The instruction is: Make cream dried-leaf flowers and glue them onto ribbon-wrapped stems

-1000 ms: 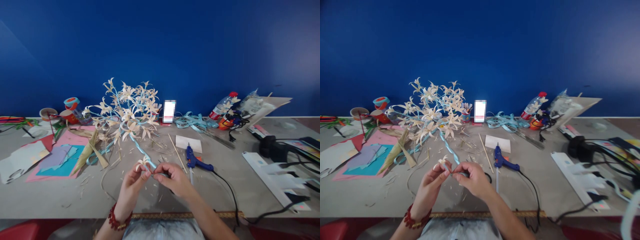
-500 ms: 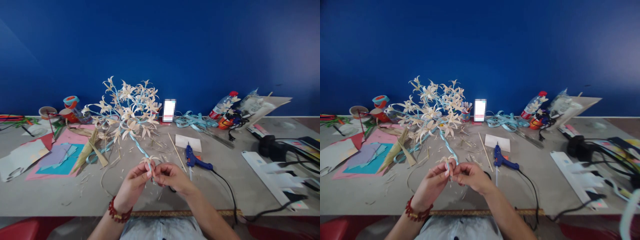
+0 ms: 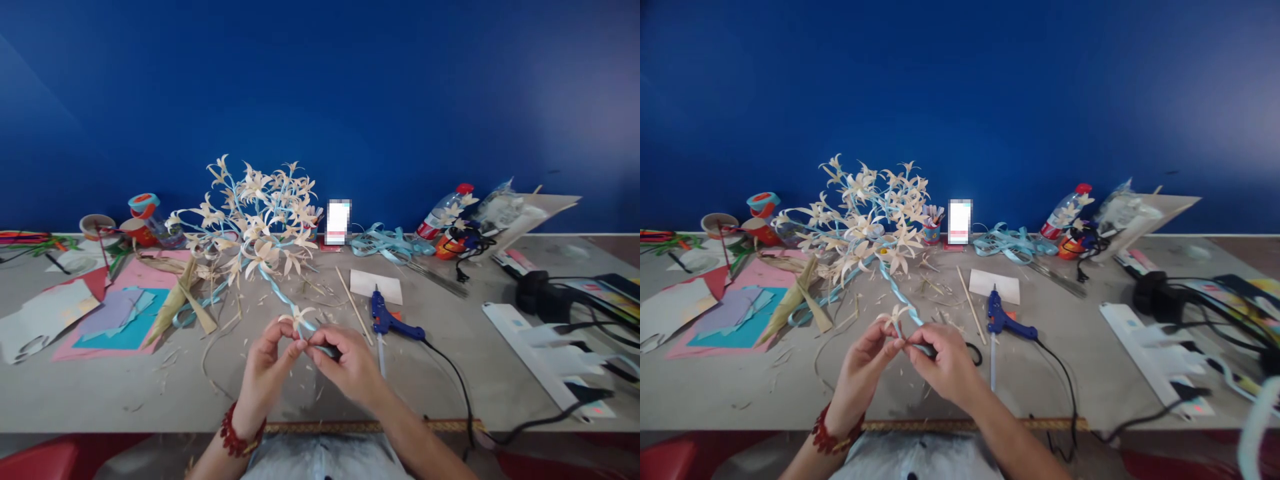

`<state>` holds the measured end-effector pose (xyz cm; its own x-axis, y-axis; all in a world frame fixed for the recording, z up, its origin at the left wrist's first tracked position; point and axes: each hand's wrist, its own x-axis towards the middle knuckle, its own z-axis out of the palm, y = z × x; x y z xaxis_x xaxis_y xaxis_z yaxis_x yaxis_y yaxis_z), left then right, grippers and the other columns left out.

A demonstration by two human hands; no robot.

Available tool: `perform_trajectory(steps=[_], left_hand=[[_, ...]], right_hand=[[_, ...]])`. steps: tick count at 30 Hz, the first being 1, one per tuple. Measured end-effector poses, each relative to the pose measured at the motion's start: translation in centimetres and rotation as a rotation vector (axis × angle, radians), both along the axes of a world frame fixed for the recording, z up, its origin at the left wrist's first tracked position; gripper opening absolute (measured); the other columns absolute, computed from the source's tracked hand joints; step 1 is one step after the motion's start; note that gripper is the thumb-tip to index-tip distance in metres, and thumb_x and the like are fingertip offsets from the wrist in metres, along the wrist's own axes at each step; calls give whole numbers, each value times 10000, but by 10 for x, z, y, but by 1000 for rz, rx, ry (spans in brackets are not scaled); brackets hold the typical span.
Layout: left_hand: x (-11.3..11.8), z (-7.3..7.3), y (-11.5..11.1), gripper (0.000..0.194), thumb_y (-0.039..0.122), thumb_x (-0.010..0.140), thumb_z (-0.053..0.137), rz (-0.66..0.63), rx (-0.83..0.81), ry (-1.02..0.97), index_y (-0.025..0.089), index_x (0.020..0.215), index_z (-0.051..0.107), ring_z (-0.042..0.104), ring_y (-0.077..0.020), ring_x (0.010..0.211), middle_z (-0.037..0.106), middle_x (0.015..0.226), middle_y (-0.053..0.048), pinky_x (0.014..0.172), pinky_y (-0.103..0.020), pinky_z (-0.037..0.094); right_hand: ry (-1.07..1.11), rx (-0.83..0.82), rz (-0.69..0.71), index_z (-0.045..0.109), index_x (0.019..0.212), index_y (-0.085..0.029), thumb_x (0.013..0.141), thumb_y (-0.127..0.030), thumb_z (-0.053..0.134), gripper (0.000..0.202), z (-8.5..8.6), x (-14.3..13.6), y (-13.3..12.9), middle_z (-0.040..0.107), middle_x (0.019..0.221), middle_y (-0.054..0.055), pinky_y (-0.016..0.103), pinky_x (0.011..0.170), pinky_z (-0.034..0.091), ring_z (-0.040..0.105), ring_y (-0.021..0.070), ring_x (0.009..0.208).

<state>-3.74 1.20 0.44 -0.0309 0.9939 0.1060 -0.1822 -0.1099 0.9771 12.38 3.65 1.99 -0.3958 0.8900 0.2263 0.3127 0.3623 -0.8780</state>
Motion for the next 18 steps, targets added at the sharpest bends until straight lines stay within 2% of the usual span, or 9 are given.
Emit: perform_trajectory(steps=[6,14,18], left_hand=[[-2,-4,-1,91,251,838,670,-59,-98,-148,189,797,617,521,-159,814,593,826,-7,775,-246,394],[-4,-6,0,100,243,829,684,-107,-132,-165,183,787,616,513,-153,815,604,822,-6,774,-239,382],[-5,-6,1,95,240,824,690,-90,-135,-155,185,790,620,512,-149,835,601,845,-2,797,-236,376]], right_hand=[[52,-113,43,663,719,-194,822,-249,619,125,3,1,1,601,641,-26,238,616,363,522,126,618],[248,-402,60,576,692,-181,727,-270,670,135,0,1,5,501,619,-43,216,533,320,419,99,561],[277,-446,31,560,719,-184,703,-266,687,152,-3,-1,6,488,634,-50,209,520,311,403,91,553]])
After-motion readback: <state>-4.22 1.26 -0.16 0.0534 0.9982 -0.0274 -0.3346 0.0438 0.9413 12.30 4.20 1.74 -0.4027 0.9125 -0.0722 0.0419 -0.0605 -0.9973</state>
